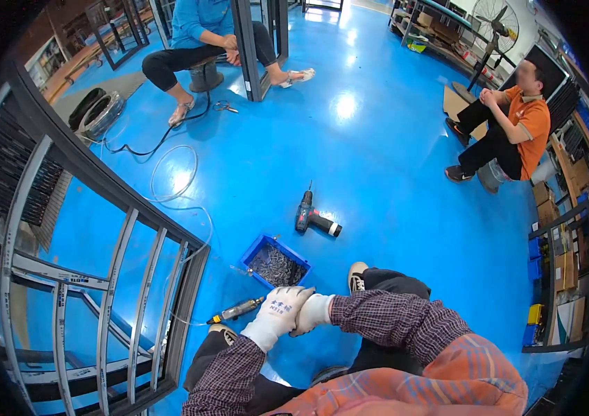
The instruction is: Inspecting and sorting small metal parts in a blue plastic tray while seated on the floor.
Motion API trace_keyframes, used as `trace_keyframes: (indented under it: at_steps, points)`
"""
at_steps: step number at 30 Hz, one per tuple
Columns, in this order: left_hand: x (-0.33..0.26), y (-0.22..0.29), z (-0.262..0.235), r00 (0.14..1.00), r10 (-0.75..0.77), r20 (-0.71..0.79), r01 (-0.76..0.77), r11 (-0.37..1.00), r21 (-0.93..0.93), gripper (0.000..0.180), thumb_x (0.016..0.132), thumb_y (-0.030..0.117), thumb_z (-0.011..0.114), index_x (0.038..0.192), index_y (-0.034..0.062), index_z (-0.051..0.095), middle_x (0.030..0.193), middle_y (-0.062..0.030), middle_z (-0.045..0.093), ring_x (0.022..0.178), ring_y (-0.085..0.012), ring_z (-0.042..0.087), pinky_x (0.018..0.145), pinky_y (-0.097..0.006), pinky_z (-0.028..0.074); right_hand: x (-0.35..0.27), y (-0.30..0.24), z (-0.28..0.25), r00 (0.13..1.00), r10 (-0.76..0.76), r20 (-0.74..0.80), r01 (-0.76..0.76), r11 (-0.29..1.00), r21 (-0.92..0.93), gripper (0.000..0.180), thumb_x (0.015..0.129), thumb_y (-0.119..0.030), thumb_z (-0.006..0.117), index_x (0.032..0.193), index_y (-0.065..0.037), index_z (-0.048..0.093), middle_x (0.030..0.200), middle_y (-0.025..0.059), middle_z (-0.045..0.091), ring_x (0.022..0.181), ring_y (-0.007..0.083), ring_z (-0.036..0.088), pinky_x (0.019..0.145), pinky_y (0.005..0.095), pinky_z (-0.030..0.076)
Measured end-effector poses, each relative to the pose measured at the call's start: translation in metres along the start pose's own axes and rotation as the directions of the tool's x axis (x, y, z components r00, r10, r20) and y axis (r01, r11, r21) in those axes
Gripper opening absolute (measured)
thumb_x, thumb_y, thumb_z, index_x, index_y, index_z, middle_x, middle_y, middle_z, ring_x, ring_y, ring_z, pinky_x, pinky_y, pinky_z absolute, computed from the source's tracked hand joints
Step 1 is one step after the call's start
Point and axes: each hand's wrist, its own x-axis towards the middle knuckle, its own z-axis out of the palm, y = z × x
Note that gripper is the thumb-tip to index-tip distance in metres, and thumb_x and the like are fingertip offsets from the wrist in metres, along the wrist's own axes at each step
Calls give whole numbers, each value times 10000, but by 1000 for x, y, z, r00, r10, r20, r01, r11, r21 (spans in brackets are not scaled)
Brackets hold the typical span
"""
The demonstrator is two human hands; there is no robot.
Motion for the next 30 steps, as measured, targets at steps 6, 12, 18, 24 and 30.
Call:
trace_keyframes:
  at_steps: [6, 12, 18, 24, 30]
  points:
    - [0, -3, 9, 1000, 7, -12, -7, 1000, -9, 661, 666, 112, 681, 1298, 151, 492, 1250, -64, 562, 1138, -256, 536, 990, -365, 384, 12, 13, 13, 997, -74, -16, 72, 994, -76, 399, 905, -431, 469, 867, -85, 665, 694, 33, 647, 595, 225, 560, 658, 350, 449]
    - [1, -4, 8, 998, 30, -58, -32, 999, -29, 640, 656, 110, 660, 1279, 135, 517, 1219, -81, 583, 1108, -271, 552, 963, -380, 398, 7, 11, 11, 990, -91, -106, 85, 994, -66, 369, 884, -404, 500, 878, -84, 682, 713, 20, 656, 618, 218, 574, 663, 350, 457]
    - [0, -5, 8, 999, 28, -45, -29, 999, -23, 630, 674, 105, 657, 1285, 135, 507, 1233, -74, 573, 1118, -268, 546, 972, -375, 394, 18, 22, 23, 976, -141, -165, 119, 983, -139, 384, 881, -419, 500, 911, -81, 679, 722, 30, 661, 628, 226, 585, 673, 348, 465]
    - [-2, -3, 5, 997, 40, -61, -42, 998, -38, 609, 672, 104, 643, 1269, 130, 524, 1214, -81, 586, 1095, -281, 557, 958, -387, 402, 7, 11, 12, 982, -111, -153, 94, 988, -119, 391, 875, -427, 510, 929, -79, 679, 748, 42, 668, 651, 232, 594, 687, 347, 469]
    - [-2, -4, 7, 999, 23, -25, -23, 1000, -13, 651, 672, 100, 678, 1294, 142, 490, 1254, -62, 557, 1129, -257, 541, 979, -374, 391, -11, -7, -5, 990, -81, -116, 66, 990, -123, 389, 869, -427, 517, 923, -76, 677, 776, 52, 672, 667, 231, 598, 697, 356, 471]
